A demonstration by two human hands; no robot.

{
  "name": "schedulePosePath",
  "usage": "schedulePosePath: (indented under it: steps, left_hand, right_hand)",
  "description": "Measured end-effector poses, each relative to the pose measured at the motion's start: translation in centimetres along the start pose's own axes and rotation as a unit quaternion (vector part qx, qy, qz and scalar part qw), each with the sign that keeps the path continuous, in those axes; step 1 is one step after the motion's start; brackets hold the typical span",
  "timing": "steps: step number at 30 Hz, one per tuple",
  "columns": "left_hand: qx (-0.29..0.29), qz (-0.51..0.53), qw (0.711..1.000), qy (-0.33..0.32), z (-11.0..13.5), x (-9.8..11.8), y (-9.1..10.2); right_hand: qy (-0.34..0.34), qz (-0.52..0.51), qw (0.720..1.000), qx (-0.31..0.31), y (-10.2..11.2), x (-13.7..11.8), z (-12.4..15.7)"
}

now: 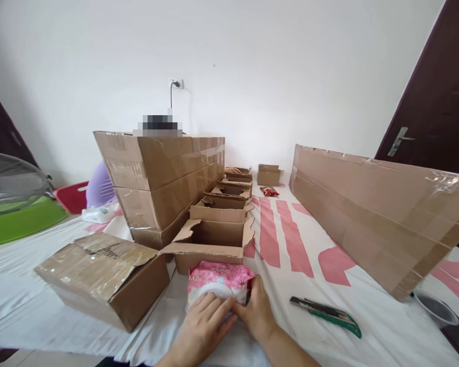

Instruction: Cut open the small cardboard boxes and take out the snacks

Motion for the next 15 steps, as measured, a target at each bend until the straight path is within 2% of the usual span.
schedulePosePath:
  steps: [4,7,10,15]
  left_hand:
    - [-0.078,-0.042,0.994,0.055,-0.3,-0.4,-2.3]
    - [-0.14,-0.083,0.982,0.093,-0.5,-2.4,-4.1]
    - [-0.197,-0.081,0.97,0.121,-1.3,-4.9,-5.7]
    - [-0.202,-0.067,0.97,0.121,-3.3,-7.5,-7.0]
  right_hand:
    - [0.014,-0.013,1.0,-0.003,0.0,0.2,-0.2]
    - [0.01,-0.025,1.0,-0.01,0.0,0.9,-0.2]
    - [0.004,-0.02,1.0,-0.016,-0.2,1.7,-0.1]
    - [0.016,-0.013,0.999,-0.024,-0.4,2.0,-0.1]
Point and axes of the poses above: each hand's wrist, its own z-axis away from the middle knuckle, its own y-axis out of the back of the hand, x = y × z, the point moved 7 cm from there along -z, towards the middle knuckle, and after that the axes turned 15 degrees about -z, right-handed, at the moved point
